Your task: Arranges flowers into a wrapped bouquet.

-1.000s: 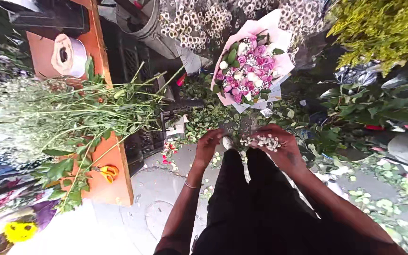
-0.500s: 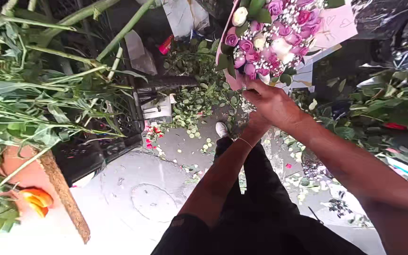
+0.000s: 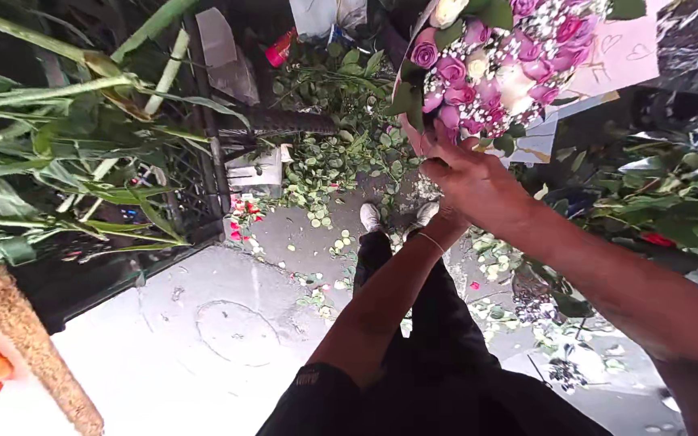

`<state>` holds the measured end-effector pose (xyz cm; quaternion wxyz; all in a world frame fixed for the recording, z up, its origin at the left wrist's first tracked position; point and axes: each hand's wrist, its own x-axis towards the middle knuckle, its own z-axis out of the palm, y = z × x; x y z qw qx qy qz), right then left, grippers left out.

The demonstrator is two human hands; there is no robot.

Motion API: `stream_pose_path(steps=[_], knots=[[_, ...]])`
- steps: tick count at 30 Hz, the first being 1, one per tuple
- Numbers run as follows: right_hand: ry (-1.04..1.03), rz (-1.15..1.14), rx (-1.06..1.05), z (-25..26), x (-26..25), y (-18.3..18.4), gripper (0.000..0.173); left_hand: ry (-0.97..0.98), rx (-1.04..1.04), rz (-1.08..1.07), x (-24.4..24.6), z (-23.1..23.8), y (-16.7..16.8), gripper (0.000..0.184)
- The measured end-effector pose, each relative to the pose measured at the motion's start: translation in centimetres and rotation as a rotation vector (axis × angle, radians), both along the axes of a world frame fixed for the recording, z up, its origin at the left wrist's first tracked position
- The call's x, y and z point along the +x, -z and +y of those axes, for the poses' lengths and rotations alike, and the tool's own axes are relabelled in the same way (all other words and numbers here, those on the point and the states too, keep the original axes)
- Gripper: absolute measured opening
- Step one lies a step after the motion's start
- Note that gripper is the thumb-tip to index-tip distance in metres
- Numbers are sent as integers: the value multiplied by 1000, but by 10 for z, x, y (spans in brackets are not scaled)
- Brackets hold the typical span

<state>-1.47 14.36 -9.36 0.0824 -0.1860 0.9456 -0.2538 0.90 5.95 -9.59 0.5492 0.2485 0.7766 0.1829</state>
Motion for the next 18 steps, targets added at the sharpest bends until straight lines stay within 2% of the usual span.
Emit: stream_pose_path(steps=[2,3,6,8,11,14,16,18], knots=[[34,-61,25,4,-10,6,22,-156,-34,-16,-11,14,-18,38],[59,-74,21,5,-14,11,23,-266,22,59,-5,18,-7,35],[108,77,95,13,-28,35,19,-492,328,545,19,30,71,26],[134,242,154,20,-36,56,18,-582,422,689,20,37,90,30],[145,295,230,21,-43,66,19,-620,404,685,16,38,90,30],[198,201,263,14,-46,58,17,-640,390,666,19,34,92,36],[222,86,244,14,-45,45,18,-677,356,570,20,29,89,58],[224,43,238,19,-41,37,21,-776,376,603,23,25,89,75]])
